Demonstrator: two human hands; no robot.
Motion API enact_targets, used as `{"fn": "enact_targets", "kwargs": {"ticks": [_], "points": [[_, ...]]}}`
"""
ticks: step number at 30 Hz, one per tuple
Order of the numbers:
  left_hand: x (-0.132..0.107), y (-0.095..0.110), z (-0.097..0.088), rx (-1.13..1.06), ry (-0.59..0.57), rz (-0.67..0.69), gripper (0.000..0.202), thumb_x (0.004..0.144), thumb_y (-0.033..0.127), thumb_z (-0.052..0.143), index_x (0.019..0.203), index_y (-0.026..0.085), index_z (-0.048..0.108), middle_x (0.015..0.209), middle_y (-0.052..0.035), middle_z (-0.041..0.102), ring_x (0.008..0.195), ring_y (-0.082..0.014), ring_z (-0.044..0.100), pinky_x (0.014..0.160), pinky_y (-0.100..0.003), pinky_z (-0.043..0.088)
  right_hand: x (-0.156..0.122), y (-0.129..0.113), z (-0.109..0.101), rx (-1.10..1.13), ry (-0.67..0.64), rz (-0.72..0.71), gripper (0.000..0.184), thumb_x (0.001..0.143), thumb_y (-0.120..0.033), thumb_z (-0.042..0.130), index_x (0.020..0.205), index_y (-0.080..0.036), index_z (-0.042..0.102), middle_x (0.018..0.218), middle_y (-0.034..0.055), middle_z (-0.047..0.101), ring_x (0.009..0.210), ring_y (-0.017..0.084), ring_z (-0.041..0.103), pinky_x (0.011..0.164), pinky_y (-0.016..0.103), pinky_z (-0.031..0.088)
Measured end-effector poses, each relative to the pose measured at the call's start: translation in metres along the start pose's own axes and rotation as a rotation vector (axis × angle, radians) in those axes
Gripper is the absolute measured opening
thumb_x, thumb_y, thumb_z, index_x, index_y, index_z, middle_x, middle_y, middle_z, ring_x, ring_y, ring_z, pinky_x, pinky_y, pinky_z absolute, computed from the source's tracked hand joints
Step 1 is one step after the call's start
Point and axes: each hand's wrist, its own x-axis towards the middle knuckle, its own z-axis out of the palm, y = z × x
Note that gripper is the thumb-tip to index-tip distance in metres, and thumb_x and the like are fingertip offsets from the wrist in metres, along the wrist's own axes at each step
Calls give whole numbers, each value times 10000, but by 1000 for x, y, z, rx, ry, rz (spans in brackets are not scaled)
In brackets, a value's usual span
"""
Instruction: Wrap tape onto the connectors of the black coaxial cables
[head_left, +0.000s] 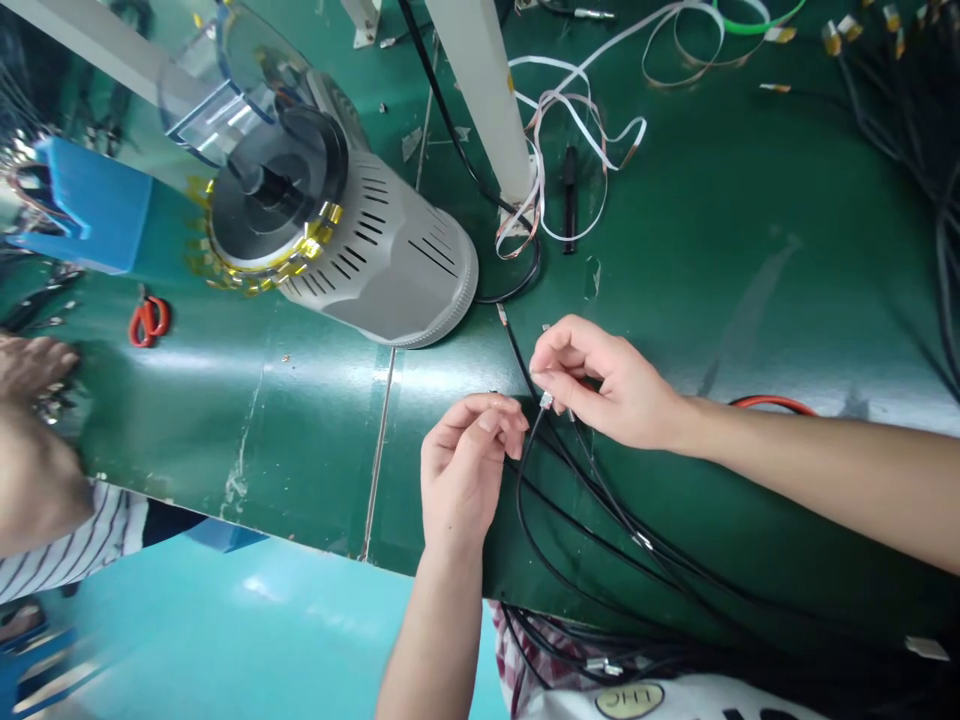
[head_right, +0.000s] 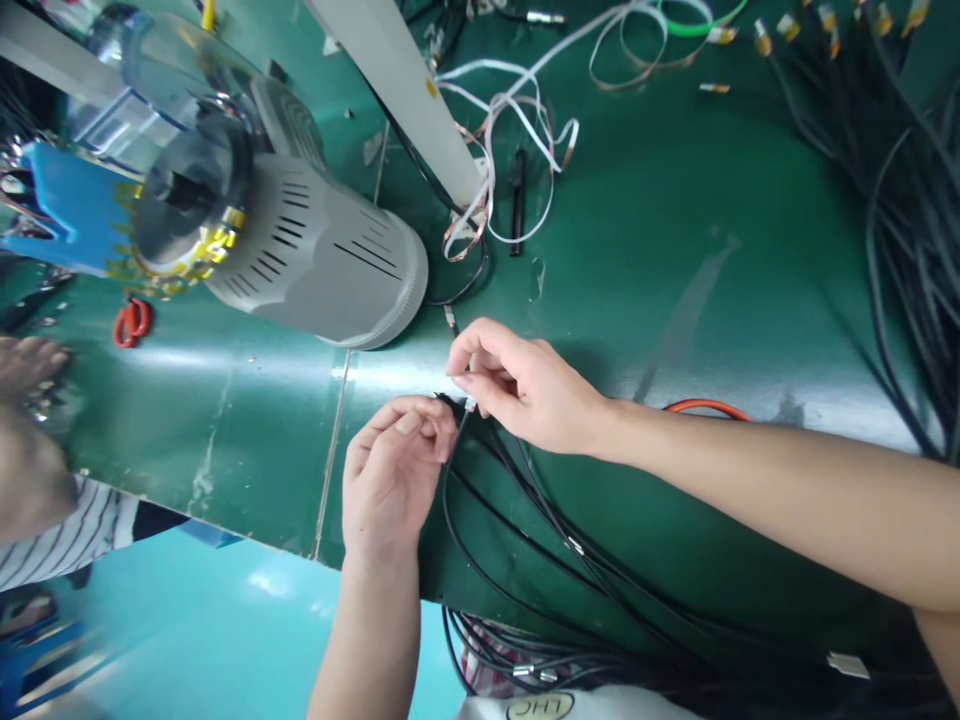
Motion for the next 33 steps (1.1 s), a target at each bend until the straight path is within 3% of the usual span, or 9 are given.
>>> {"fn": "enact_targets", "kwargs": {"ticks": [3, 8, 12, 14, 16, 19, 23, 27, 33], "points": [[-1, 0, 3, 39, 42, 58, 137, 924, 209, 580, 807, 167, 638, 706, -16, 571, 564, -103, 481, 543, -251, 380, 0, 0, 0, 3, -2, 2, 43, 987, -233, 506, 983, -201, 477, 738, -29, 548, 633, 93, 585, 572, 217, 457], [-4, -2, 9, 269, 177, 192, 429, 967, 249, 531, 561, 177, 413, 543, 38, 328, 493, -95, 365, 491, -258, 312, 0, 2, 0, 27, -6, -2, 89, 987, -241, 521, 1059, -189, 522, 684, -46, 538, 608, 85, 576, 577, 204, 461], [-6, -1, 7, 576, 163, 315, 282, 933, 244, 607, 666, 160, 572, 738, -33, 588, 707, -136, 539, 671, -275, 430, 0, 3, 0, 71, 2, -36, 105, 977, -242, 552, 1056, -175, 537, 668, -57, 541, 560, 62, 550, 562, 183, 459], [-7, -1, 6, 589, 142, 290, 114, 910, 248, 646, 831, 167, 658, 869, -54, 660, 787, -153, 589, 722, -278, 460, 0, 4, 0, 81, 18, -37, 104, 971, -240, 565, 1046, -171, 546, 679, -55, 536, 555, 56, 543, 544, 175, 448], [-8, -1, 5, 551, 75, 204, 102, 893, 252, 673, 957, 179, 702, 855, -51, 696, 754, -153, 620, 702, -272, 482, 0, 4, 0, 95, 28, -34, 101, 966, -239, 573, 1037, -169, 554, 686, -52, 528, 557, 54, 541, 526, 170, 439], [-10, -3, 6, 444, -30, 107, 106, 882, 228, 689, 968, 184, 731, 743, -32, 701, 650, -138, 619, 623, -253, 490, 0, 4, 0, 143, 15, -26, 130, 961, -261, 585, 1042, -165, 549, 700, -46, 537, 565, 61, 556, 505, 171, 438], [-9, -4, 7, 349, 43, 123, 39, 867, 196, 704, 857, 163, 721, 625, -2, 652, 542, -102, 561, 540, -221, 460, 1, 3, -1, 46, 2, 10, 166, 919, -276, 646, 1009, -145, 596, 726, -28, 575, 570, 66, 539, 509, 191, 426], [-9, -4, 6, 320, 75, 120, 82, 856, 193, 717, 790, 156, 688, 589, 7, 640, 505, -97, 549, 511, -216, 457, 2, 4, -1, -149, -4, -94, 94, 871, -222, 689, 857, -129, 688, 807, 18, 639, 634, 71, 548, 556, 203, 423], [-9, -7, 7, 298, 84, 93, 103, 854, 208, 722, 784, 150, 674, 595, 1, 652, 496, -102, 562, 490, -217, 463, 0, 5, 1, -193, -4, -168, 85, 898, -176, 642, 856, -120, 691, 833, 33, 648, 641, 71, 546, 570, 202, 435]]}}
